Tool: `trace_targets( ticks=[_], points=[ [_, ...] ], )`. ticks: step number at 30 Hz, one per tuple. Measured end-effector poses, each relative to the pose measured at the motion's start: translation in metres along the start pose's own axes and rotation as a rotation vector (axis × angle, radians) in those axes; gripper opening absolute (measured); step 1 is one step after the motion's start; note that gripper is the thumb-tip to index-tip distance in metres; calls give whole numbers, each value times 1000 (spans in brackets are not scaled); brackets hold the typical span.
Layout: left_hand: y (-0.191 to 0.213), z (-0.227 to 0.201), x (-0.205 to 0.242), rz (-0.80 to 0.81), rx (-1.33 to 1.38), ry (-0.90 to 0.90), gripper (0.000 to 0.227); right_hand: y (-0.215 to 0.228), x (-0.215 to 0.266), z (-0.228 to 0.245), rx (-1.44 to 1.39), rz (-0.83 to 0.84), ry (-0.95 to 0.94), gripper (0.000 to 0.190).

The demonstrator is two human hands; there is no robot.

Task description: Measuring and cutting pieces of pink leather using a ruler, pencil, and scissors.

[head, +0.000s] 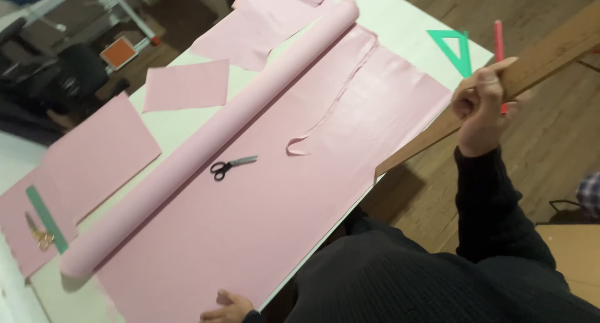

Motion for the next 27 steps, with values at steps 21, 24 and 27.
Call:
trace_targets(
  ticks=[21,24,27],
  points=[
    [18,-11,-1,-54,45,13,91,-15,20,35,30,74,110,40],
    [18,-13,-6,-7,44,45,92,-14,23,40,22,36,89,27],
    [20,-15,-7,26,14,44,89,-13,23,38,-21,13,80,26]
  ],
)
Point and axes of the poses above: each hand's wrist, its own x-axis away from the middle knuckle, its own y-axis out of the back of the hand, z = x × y, the point moved 10 cm from there along -x, towards the middle knuckle, and after that the axes turned 12 degrees about -z, right-handed, at the moved point
